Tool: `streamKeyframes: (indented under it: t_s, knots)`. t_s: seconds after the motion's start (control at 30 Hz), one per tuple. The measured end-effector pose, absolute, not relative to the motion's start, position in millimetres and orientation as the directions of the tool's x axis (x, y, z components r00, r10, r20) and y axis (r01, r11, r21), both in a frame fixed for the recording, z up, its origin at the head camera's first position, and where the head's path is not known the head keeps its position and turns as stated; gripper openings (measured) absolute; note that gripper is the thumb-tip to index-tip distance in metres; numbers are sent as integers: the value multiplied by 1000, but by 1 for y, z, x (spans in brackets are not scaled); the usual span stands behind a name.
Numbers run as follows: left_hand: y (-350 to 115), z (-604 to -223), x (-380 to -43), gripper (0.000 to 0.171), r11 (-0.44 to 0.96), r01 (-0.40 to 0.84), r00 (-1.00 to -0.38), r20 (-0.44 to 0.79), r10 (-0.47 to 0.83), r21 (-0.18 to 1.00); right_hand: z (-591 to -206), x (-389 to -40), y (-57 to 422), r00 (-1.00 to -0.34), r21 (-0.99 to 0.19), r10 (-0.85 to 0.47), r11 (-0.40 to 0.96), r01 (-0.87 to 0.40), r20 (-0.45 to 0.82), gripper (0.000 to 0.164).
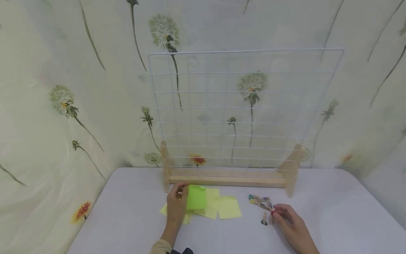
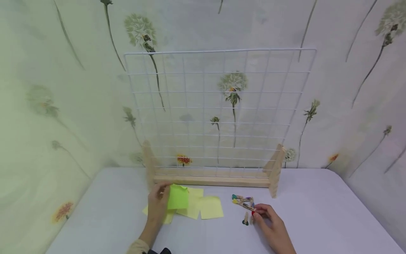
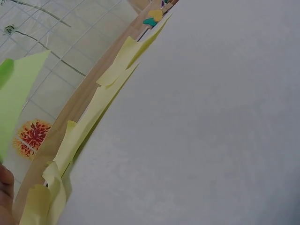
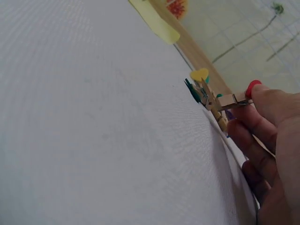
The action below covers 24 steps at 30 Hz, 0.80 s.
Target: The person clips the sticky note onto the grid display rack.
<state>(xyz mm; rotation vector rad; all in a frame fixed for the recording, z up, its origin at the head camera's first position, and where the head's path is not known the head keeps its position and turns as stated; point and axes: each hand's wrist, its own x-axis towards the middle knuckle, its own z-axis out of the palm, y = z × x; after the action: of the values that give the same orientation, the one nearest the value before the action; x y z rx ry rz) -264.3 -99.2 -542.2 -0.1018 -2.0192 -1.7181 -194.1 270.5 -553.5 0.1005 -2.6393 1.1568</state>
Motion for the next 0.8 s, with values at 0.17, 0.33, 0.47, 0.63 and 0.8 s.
streamKeyframes:
  t_s: [0.17,0.33,0.47,0.63,0.8]
  knots:
    - [-94,-533,-263,12,228,376,-873,425,-238,898,-549,-190,269,-978,-732,74,674,-95,195,28]
    - [-90,-509,-259,12,263,422,-857,476,-198,868,-547,-195,270,-961,-735,115,669,-111,250,26]
    - [-91,-472,-258,13,270,477,-841,524,-135,836,-543,-196,270,-948,-787,206,613,-70,244,30]
    - [-105,-431,-264,15,259,484,-845,523,-113,836,-536,-193,268,-944,-828,224,554,-83,244,32]
    - [-124,-393,-272,17,286,496,-832,543,-112,820,-525,-199,260,-935,-828,147,521,-205,324,28]
